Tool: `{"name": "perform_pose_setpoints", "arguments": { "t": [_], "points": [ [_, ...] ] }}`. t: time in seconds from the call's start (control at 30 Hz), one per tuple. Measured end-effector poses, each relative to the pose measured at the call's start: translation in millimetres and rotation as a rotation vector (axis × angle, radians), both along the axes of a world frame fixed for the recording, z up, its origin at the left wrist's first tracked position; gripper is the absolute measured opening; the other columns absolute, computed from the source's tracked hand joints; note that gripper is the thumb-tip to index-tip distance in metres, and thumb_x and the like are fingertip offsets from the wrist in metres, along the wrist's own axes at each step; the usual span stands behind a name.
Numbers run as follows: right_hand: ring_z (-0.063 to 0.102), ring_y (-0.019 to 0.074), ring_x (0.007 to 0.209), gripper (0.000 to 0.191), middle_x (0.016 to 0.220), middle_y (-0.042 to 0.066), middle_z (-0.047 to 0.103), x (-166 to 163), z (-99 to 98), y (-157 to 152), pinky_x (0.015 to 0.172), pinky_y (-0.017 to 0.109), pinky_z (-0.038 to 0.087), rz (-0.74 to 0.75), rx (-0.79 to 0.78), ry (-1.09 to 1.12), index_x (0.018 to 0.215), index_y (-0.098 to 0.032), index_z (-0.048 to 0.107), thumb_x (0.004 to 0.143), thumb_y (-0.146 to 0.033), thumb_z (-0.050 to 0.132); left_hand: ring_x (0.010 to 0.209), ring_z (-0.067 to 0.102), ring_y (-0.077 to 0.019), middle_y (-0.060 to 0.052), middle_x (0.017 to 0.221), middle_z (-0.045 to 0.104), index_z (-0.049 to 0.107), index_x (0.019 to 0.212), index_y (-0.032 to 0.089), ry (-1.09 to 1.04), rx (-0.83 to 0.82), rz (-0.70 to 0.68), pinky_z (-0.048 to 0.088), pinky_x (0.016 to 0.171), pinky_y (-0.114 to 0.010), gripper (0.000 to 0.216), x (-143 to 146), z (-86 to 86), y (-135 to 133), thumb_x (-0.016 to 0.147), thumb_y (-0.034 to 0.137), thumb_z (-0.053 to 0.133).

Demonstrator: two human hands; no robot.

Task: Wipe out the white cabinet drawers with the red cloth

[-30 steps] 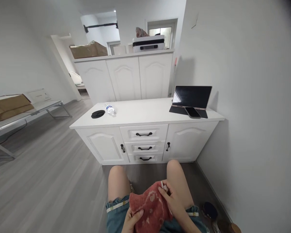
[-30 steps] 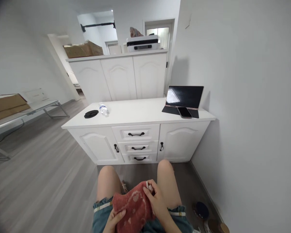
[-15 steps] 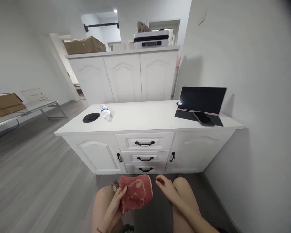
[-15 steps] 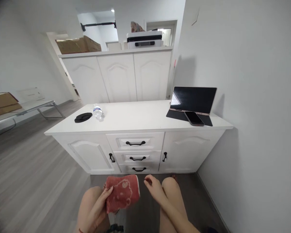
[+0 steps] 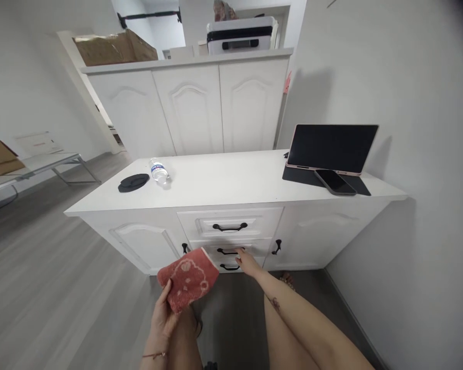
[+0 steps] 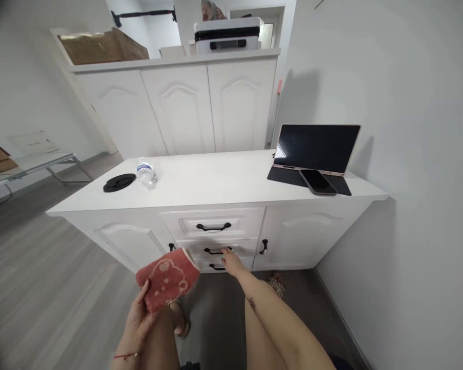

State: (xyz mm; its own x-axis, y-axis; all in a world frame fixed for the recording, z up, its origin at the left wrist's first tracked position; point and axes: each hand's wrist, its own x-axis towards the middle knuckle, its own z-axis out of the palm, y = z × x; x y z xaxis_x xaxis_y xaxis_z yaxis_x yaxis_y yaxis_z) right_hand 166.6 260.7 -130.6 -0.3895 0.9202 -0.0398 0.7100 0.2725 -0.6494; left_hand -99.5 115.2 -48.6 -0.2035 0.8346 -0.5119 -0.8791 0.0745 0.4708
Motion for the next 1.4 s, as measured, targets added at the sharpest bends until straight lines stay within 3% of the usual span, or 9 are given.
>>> {"name": "perform_pose_setpoints", "arguments": {
  "t": [0.1,0.3,0.57,0.73,1.0,1.4],
  "points": [
    [0.053,0.0269,0.114,0.043,0.126,0.019,0.053,-5,-9.0,7,0.095,0.037,0.038,-0.024,-0.036,-0.012,0.126,-0.009,0.048,0.084,-0.012,0.044,0.084,0.069,-0.0192,-0.007,0.096,0.073,0.049,0.132,0.023,-0.053,0.037,0.019,0.048,0.093,-0.032,0.041,0,-6.9,-1,0.092,0.017,0.042],
    [0.049,0.0244,0.118,0.046,0.132,0.017,0.048,-8,-16.7,7,0.098,0.034,0.035,-0.015,-0.067,-0.015,0.125,-0.011,0.048,0.08,-0.009,0.048,0.085,0.069,-0.0213,-0.008,0.092,0.074,0.061,0.12,0.021,-0.136,0.062,-0.068,0.049,0.093,-0.037,0.035,-5,-10.9,-5,0.093,0.018,0.039],
    [0.049,0.026,0.116,0.044,0.131,0.018,0.045,-13,-23.0,1,0.095,0.035,0.038,-0.032,-0.084,-0.031,0.123,-0.01,0.048,0.078,-0.011,0.051,0.077,0.07,-0.0201,-0.008,0.088,0.075,0.046,0.135,0.021,-0.021,0.017,-0.016,0.048,0.093,-0.037,0.043,-6,-1.2,-8,0.093,0.016,0.038],
    [0.049,0.0257,0.117,0.043,0.13,0.018,0.047,-11,-21.7,-3,0.095,0.034,0.037,-0.025,-0.08,-0.027,0.121,-0.009,0.05,0.079,-0.01,0.051,0.081,0.07,-0.0196,-0.008,0.092,0.074,0.043,0.137,0.023,-0.036,0.061,-0.039,0.047,0.095,-0.037,0.043,-10,-9.3,-11,0.094,0.018,0.036],
    [0.052,0.0246,0.113,0.04,0.128,0.016,0.049,-10,-23.0,-4,0.093,0.034,0.039,-0.027,-0.082,-0.027,0.118,-0.012,0.053,0.078,-0.013,0.052,0.095,0.065,-0.023,-0.012,0.104,0.068,0.07,0.106,0.017,-0.162,0.393,-0.226,0.044,0.097,-0.037,0.046,-23,-28.0,-10,0.096,0.019,0.025],
    [0.053,0.0236,0.111,0.036,0.123,0.015,0.053,-12,-22.5,-4,0.094,0.032,0.038,-0.043,-0.073,-0.037,0.115,-0.013,0.055,0.079,-0.014,0.054,0.096,0.065,-0.0226,-0.011,0.103,0.069,0.072,0.1,0.017,-0.153,0.336,-0.227,0.043,0.098,-0.038,0.042,-22,-28.3,-10,0.095,0.019,0.03]
  ]
}}
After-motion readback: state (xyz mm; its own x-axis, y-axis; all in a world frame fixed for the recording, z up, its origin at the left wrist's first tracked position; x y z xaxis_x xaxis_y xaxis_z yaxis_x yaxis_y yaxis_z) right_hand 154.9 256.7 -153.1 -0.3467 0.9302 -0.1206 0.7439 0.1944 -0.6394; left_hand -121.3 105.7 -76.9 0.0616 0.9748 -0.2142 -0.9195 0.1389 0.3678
